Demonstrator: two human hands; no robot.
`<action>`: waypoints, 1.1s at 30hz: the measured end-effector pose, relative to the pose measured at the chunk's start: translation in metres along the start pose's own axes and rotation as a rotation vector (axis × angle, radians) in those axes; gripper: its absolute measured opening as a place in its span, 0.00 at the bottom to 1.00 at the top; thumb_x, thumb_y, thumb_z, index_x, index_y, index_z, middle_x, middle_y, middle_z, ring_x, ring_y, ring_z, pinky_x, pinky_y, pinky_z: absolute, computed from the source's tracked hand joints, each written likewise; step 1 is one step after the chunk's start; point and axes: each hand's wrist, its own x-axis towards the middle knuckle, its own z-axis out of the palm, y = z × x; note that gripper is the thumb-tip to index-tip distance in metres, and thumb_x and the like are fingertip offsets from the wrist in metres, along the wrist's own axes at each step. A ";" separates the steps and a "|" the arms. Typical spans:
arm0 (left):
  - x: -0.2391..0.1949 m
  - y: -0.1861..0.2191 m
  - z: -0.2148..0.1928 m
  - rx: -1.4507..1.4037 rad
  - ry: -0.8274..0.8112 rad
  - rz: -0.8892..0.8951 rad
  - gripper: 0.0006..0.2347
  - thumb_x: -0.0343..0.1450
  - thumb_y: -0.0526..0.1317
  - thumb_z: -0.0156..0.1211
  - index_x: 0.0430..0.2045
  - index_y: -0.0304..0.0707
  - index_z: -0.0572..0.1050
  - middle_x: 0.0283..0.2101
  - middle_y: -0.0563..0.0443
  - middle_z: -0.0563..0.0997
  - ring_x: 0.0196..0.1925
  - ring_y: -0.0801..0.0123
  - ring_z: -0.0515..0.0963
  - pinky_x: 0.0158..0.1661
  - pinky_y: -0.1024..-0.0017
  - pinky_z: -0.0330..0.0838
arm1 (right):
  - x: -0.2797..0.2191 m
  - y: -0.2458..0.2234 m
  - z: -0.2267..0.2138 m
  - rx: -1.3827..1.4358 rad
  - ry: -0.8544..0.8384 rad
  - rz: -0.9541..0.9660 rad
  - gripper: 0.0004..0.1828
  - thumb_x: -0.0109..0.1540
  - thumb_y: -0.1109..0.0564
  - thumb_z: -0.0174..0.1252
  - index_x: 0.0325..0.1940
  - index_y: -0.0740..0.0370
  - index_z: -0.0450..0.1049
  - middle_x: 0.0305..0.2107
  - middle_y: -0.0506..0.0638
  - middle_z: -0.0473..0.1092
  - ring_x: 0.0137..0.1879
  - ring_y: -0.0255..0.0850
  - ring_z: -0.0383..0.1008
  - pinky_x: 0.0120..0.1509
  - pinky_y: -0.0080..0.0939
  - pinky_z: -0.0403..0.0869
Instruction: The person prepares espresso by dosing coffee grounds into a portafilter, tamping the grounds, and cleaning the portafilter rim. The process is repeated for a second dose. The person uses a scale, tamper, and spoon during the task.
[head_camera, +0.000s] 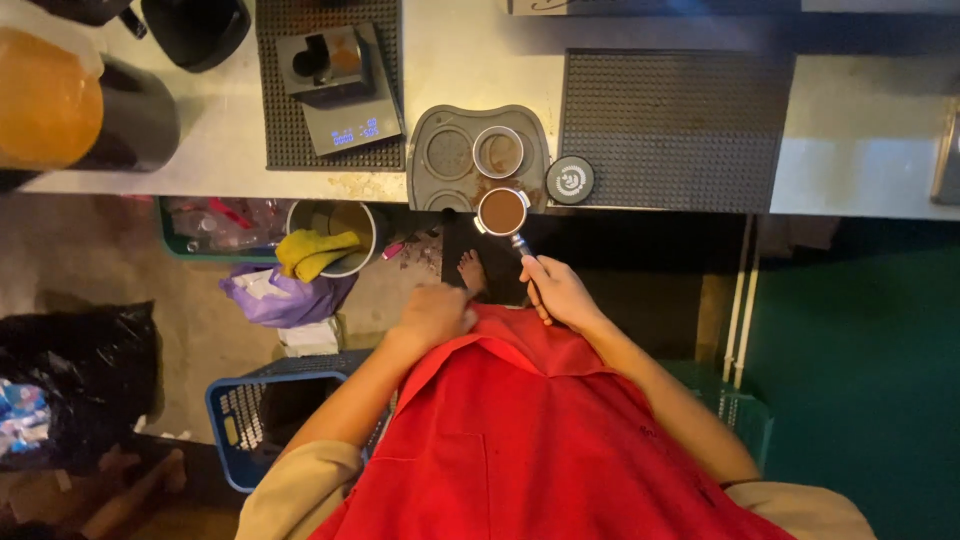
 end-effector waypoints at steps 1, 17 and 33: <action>-0.010 -0.006 -0.001 -0.020 0.038 0.001 0.15 0.69 0.51 0.56 0.35 0.44 0.85 0.31 0.35 0.86 0.37 0.44 0.88 0.36 0.51 0.80 | -0.001 -0.002 -0.003 -0.026 -0.012 0.001 0.24 0.74 0.46 0.43 0.37 0.66 0.74 0.11 0.56 0.67 0.12 0.43 0.70 0.16 0.37 0.71; -0.037 -0.066 -0.150 -0.571 1.077 -0.064 0.27 0.69 0.55 0.61 0.63 0.47 0.70 0.52 0.48 0.82 0.57 0.53 0.81 0.52 0.50 0.76 | -0.002 -0.173 0.064 -0.581 -0.244 -0.229 0.24 0.73 0.48 0.47 0.28 0.63 0.74 0.07 0.53 0.67 0.16 0.44 0.70 0.27 0.40 0.71; 0.052 -0.293 -0.114 -0.369 1.071 -0.259 0.23 0.75 0.53 0.59 0.58 0.34 0.73 0.64 0.40 0.73 0.74 0.51 0.62 0.72 0.40 0.40 | 0.270 -0.329 0.319 0.014 -0.097 -0.417 0.20 0.74 0.48 0.45 0.39 0.67 0.70 0.12 0.55 0.64 0.10 0.40 0.64 0.11 0.37 0.66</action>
